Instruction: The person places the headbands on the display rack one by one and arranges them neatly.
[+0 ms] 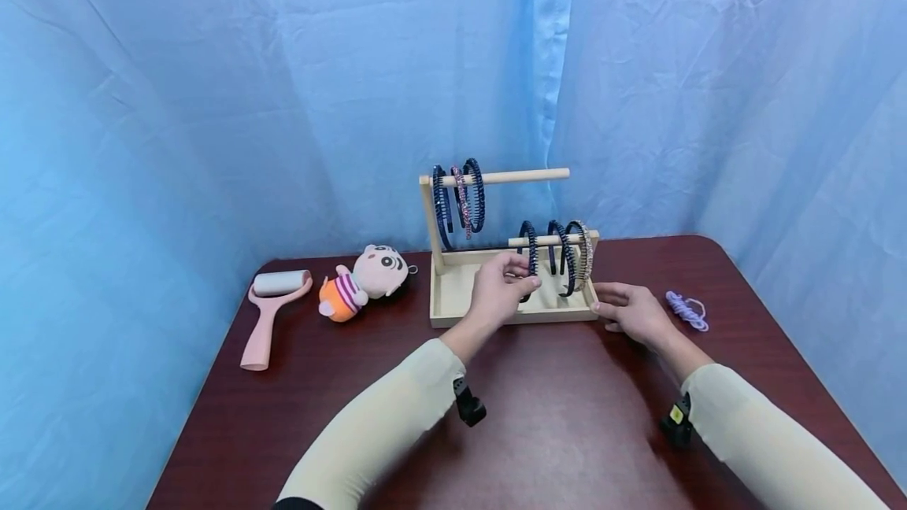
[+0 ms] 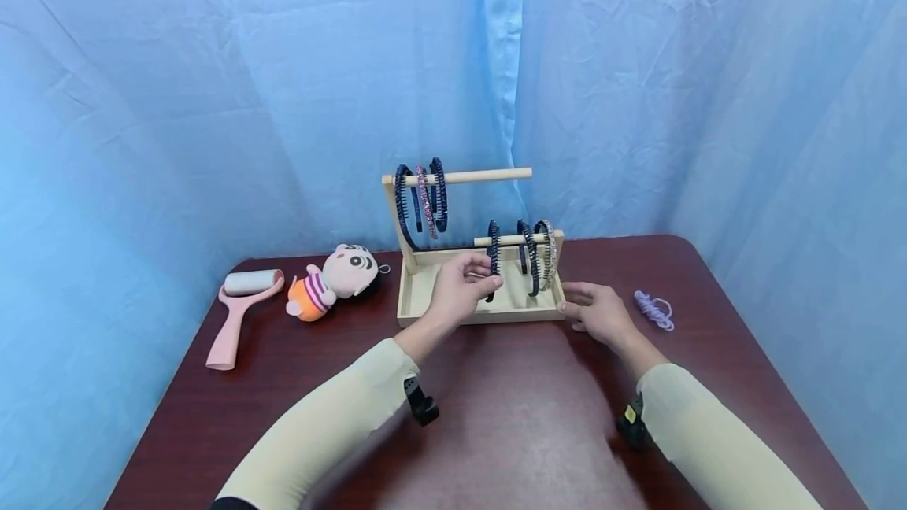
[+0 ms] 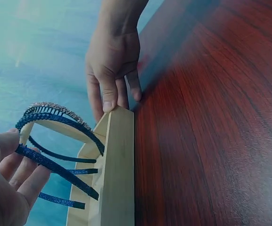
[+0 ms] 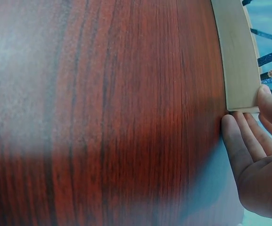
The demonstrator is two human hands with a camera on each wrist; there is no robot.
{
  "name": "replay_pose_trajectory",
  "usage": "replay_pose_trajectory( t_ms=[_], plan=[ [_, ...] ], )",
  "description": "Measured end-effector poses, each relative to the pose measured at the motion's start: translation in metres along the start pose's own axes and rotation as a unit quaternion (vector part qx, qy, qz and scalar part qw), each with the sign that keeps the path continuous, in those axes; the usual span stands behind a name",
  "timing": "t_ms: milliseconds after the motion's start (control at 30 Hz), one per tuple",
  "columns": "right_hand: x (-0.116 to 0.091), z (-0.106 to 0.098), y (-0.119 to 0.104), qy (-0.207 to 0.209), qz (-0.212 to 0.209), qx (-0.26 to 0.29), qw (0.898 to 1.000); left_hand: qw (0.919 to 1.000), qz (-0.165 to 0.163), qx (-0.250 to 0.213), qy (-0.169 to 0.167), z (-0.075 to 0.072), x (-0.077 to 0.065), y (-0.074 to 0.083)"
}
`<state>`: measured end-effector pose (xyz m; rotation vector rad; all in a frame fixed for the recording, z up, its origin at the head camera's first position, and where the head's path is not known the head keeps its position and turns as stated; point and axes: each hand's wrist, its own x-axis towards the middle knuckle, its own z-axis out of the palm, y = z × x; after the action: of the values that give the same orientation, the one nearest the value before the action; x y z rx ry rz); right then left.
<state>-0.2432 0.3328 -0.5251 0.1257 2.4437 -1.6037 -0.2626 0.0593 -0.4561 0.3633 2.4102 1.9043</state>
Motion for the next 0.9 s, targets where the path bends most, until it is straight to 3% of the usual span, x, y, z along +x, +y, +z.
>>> replay_pose_trajectory(
  t_ms=[433, 900],
  plan=[
    [0.001, 0.001, 0.0, 0.002, 0.002, 0.003, 1.0, 0.9996, -0.021, -0.006, 0.017, 0.027, 0.016, -0.006],
    [0.0, 0.001, 0.0, 0.004, -0.009, -0.002, 1.0, 0.9997, -0.023, -0.006, 0.004, 0.031, 0.019, -0.01]
  ],
)
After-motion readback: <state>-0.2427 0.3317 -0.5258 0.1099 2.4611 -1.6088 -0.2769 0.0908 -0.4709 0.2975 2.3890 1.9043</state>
